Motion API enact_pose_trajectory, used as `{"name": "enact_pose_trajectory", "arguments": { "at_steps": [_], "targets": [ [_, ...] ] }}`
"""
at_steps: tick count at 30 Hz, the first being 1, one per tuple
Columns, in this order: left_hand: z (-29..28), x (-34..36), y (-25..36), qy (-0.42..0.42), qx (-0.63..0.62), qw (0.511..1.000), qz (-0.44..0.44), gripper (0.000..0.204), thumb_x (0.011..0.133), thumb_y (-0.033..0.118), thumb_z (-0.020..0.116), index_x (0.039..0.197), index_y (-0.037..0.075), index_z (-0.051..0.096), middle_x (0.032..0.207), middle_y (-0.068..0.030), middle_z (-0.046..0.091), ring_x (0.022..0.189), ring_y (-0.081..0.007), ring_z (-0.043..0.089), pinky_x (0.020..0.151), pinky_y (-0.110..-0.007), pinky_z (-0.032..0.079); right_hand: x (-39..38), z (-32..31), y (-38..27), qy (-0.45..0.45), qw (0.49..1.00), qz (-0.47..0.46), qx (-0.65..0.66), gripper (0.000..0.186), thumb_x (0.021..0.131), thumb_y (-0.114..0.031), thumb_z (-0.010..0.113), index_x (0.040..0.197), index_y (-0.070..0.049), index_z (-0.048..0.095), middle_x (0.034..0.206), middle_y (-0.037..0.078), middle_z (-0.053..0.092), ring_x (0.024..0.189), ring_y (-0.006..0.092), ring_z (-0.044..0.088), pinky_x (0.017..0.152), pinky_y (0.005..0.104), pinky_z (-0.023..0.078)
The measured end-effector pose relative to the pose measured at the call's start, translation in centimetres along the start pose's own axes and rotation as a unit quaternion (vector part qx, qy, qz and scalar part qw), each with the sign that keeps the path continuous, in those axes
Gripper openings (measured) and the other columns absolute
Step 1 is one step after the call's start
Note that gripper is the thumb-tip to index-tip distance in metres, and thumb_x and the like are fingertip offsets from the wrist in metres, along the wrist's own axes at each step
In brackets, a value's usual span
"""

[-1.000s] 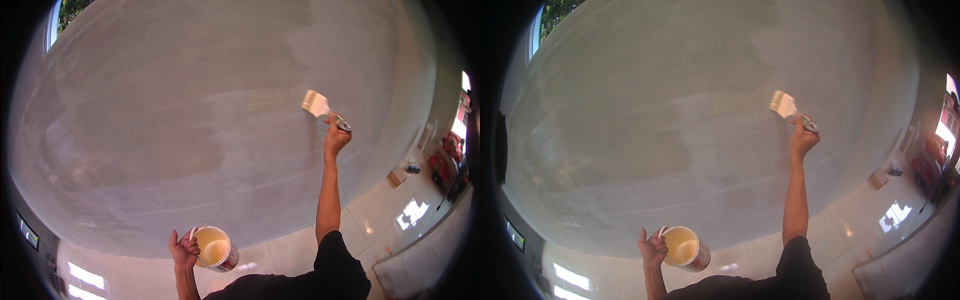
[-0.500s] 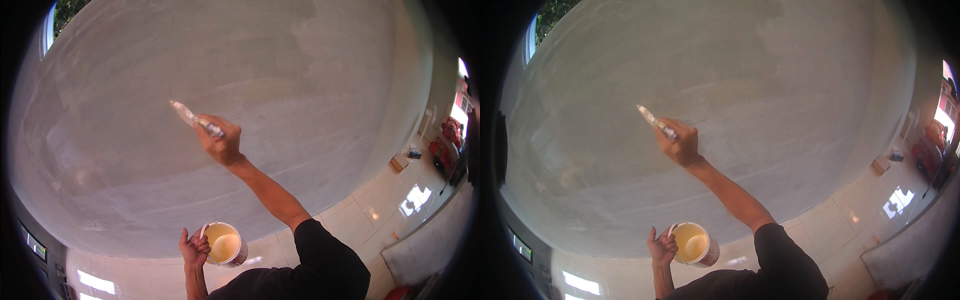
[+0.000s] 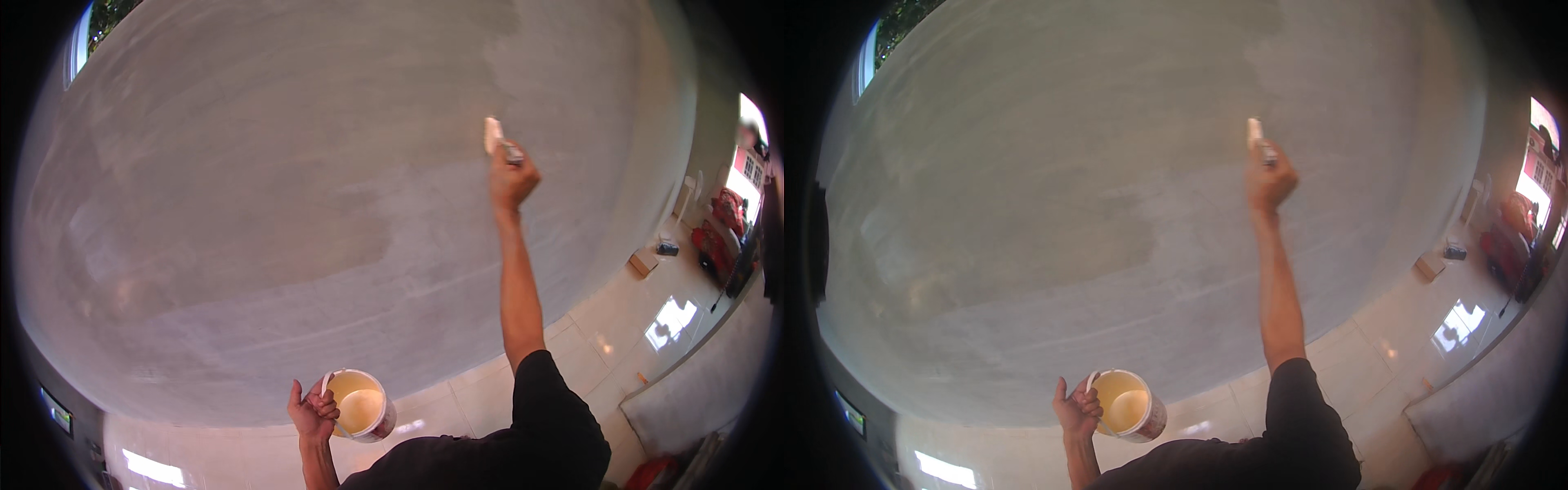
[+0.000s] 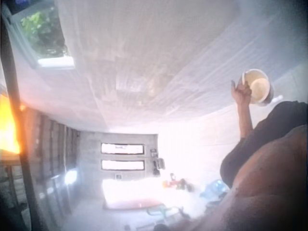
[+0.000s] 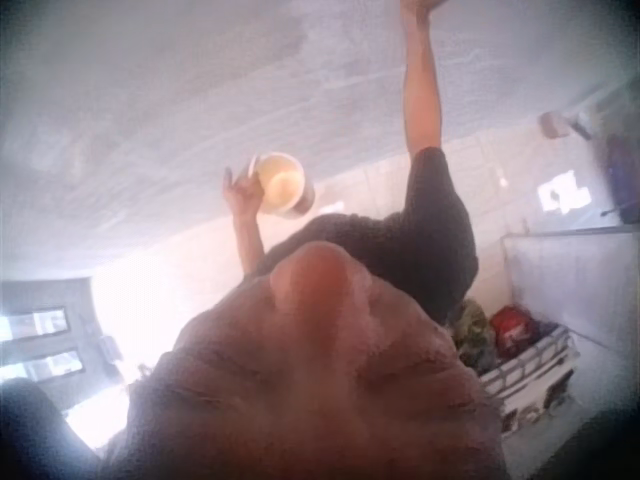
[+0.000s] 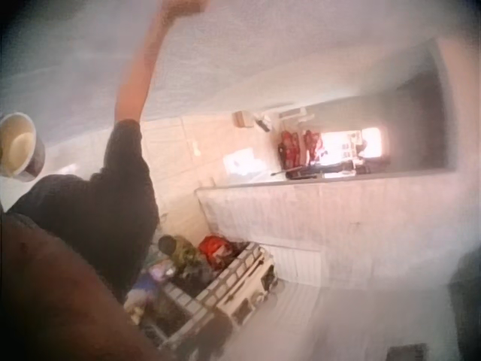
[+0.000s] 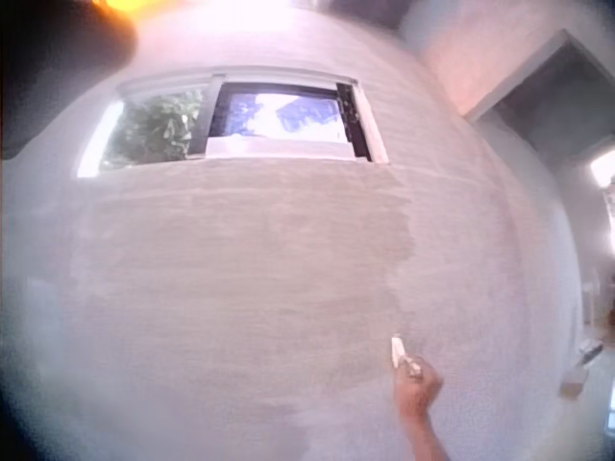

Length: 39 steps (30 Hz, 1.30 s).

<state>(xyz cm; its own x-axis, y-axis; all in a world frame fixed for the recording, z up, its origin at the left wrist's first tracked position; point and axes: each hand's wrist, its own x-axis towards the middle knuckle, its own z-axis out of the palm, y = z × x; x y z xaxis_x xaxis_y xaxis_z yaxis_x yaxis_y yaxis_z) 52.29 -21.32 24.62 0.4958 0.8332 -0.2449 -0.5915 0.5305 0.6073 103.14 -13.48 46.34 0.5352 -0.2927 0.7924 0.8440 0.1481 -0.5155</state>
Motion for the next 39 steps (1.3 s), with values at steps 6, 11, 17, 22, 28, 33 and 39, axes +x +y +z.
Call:
{"name": "enact_pose_trajectory", "arguments": {
  "at_steps": [6, 11, 17, 22, 28, 33, 39],
  "targets": [
    [-0.3, -0.3, 0.7, 0.023, -0.009, 1.0, -0.001, 0.08, 0.099, 0.067, 0.031, 0.125, -0.003, 0.06, 0.059, 0.0057, 0.031, 0.046, -0.0061, 0.023, 0.043, -0.022, 0.019, -12.2, 3.0, -18.1, -0.159, 0.942, -0.101, 0.278, 0.019, 0.081, -0.006, 0.077, 0.1, -0.002, 0.074, 0.077, 0.013, 0.069, 0.061, 0.0252, 0.066, 0.052, 0.0331, 0.051],
    [-0.8, -0.3, 1.0, 0.012, -0.009, 1.0, -0.004, 0.081, 0.099, 0.067, 0.031, 0.125, -0.004, 0.06, 0.06, 0.0056, 0.031, 0.045, -0.0061, 0.022, 0.043, -0.022, 0.019, -8.0, 3.3, -15.3, -0.24, 0.903, 0.101, 0.342, 0.016, 0.083, -0.014, 0.08, 0.09, 0.0, 0.078, 0.075, 0.01, 0.075, 0.066, 0.0085, 0.068, 0.057, 0.0272, 0.052],
    [-0.4, -0.6, 0.7, 0.0, -0.004, 1.0, 0.019, 0.081, 0.099, 0.067, 0.032, 0.127, -0.005, 0.059, 0.06, 0.0054, 0.032, 0.045, -0.006, 0.023, 0.043, -0.022, 0.02, 3.3, -1.3, 5.5, -0.066, 0.961, 0.176, 0.205, 0.012, 0.088, -0.015, 0.077, 0.092, -0.003, 0.076, 0.078, 0.006, 0.076, 0.067, 0.0121, 0.072, 0.048, 0.0237, 0.047],
    [0.1, -0.3, 0.0, -0.024, -0.008, 1.0, 0.008, 0.081, 0.1, 0.065, 0.032, 0.131, -0.006, 0.056, 0.061, 0.006, 0.031, 0.047, -0.0056, 0.024, 0.045, -0.021, 0.021, 5.0, -4.4, 9.4, 0.057, 0.993, 0.091, 0.045, 0.016, 0.086, -0.014, 0.077, 0.09, 0.001, 0.077, 0.077, 0.01, 0.076, 0.069, 0.0171, 0.072, 0.062, 0.0321, 0.056],
    [0.7, -0.5, 0.2, -0.037, 0.003, 0.999, -0.003, 0.082, 0.101, 0.064, 0.031, 0.135, -0.006, 0.052, 0.062, 0.0067, 0.029, 0.047, -0.0051, 0.022, 0.046, -0.021, 0.021, -6.6, -0.8, -2.6, -0.033, 0.996, -0.065, 0.047, 0.017, 0.085, -0.011, 0.078, 0.098, -0.001, 0.076, 0.088, 0.016, 0.075, 0.075, 0.0275, 0.073, 0.069, 0.0375, 0.056],
    [0.5, -0.5, 0.6, -0.032, -0.001, 0.999, -0.019, 0.082, 0.101, 0.064, 0.029, 0.136, -0.007, 0.052, 0.062, 0.0071, 0.028, 0.047, -0.0045, 0.021, 0.045, -0.021, 0.02, -16.6, 1.3, -16.2, -0.167, 0.953, -0.068, 0.244, 0.02, 0.082, -0.006, 0.08, 0.1, 0.001, 0.075, 0.086, 0.016, 0.075, 0.068, 0.0233, 0.072, 0.06, 0.0322, 0.055],
    [0.4, -0.7, 0.7, -0.032, 0.002, 0.999, -0.014, 0.082, 0.101, 0.064, 0.03, 0.136, -0.007, 0.052, 0.062, 0.0067, 0.028, 0.047, -0.0052, 0.021, 0.045, -0.021, 0.021, -13.2, 2.5, -13.3, -0.199, 0.927, 0.093, 0.304, 0.018, 0.083, -0.011, 0.08, 0.095, 0.002, 0.077, 0.083, 0.012, 0.076, 0.071, 0.0159, 0.072, 0.064, 0.0313, 0.057]
  ]
}}
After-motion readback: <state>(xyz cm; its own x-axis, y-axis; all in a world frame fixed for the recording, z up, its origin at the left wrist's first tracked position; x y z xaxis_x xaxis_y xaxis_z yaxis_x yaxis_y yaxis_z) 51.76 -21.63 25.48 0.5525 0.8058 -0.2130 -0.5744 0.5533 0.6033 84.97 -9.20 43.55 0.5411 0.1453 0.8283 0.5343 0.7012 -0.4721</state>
